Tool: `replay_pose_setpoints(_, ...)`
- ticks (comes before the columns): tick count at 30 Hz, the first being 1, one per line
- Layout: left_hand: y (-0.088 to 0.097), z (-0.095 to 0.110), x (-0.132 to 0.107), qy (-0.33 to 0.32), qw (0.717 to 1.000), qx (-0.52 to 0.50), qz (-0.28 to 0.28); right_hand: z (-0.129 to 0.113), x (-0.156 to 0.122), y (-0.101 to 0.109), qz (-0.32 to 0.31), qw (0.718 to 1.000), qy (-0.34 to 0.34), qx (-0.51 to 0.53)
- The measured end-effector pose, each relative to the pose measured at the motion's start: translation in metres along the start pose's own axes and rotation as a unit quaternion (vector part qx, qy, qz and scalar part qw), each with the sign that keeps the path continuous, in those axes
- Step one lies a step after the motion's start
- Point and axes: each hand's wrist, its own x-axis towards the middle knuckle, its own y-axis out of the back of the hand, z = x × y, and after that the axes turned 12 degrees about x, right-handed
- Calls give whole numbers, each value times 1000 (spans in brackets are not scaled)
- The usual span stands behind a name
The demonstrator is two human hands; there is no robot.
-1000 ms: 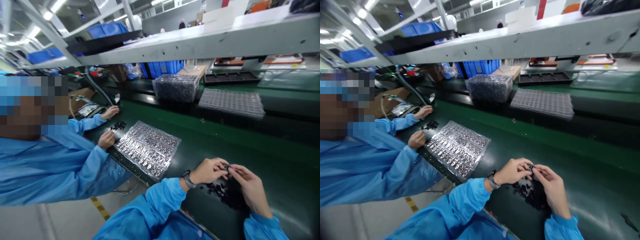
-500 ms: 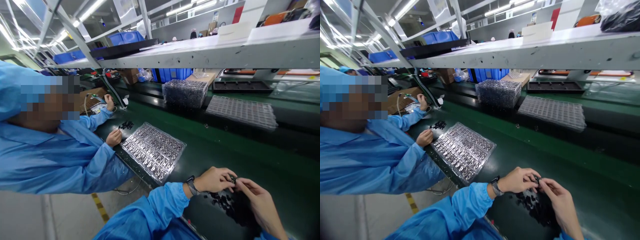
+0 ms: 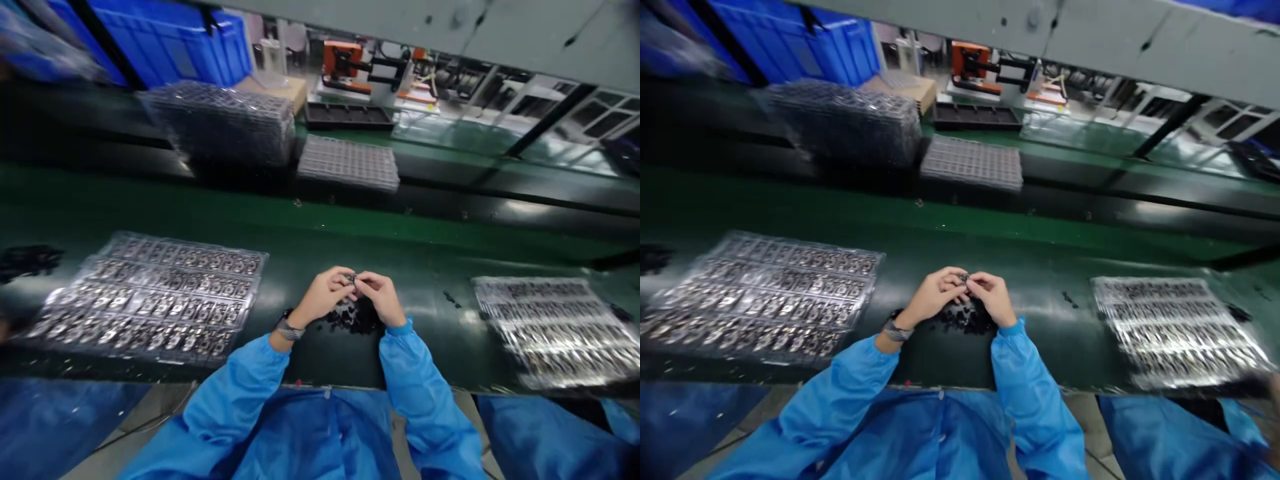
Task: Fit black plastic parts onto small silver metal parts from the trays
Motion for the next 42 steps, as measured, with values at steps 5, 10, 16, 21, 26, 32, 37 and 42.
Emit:
replay_pose_setpoints(5, 1, 1, 1, -1, 1000, -4, -11, 1, -2, 3, -2, 1000, -2, 12)
replay_pose_setpoints(10, 0, -1, 1, -3, 1000, 2, -6, 3, 1, 2, 15, 1000, -4, 20)
replay_pose_setpoints(16, -1, -4, 1, -13, 998, 50, -18, -1, 0, 0, 31, 999, 21, -12)
replay_pose_setpoints(21, 0, 0, -2, -23, 996, 89, -20, 0, -1, 0, 35, 999, 18, -21)
replay_pose_setpoints(26, 0, 0, -1, -18, 995, 98, -13, 5, 0, -3, 42, 999, 11, -21)
replay_pose_setpoints(32, 10, 21, -15, 13, 998, 58, -7, 4, -2, -1, 30, 999, 28, -7)
replay_pose_setpoints(37, 73, 69, -77, 69, 978, 166, 110, 11, 1, 7, 69, 996, 44, -26)
replay_pose_setpoints(42, 195, 83, -144, 154, 895, 272, 318, 22, 1, 8, 60, 994, 44, -80)
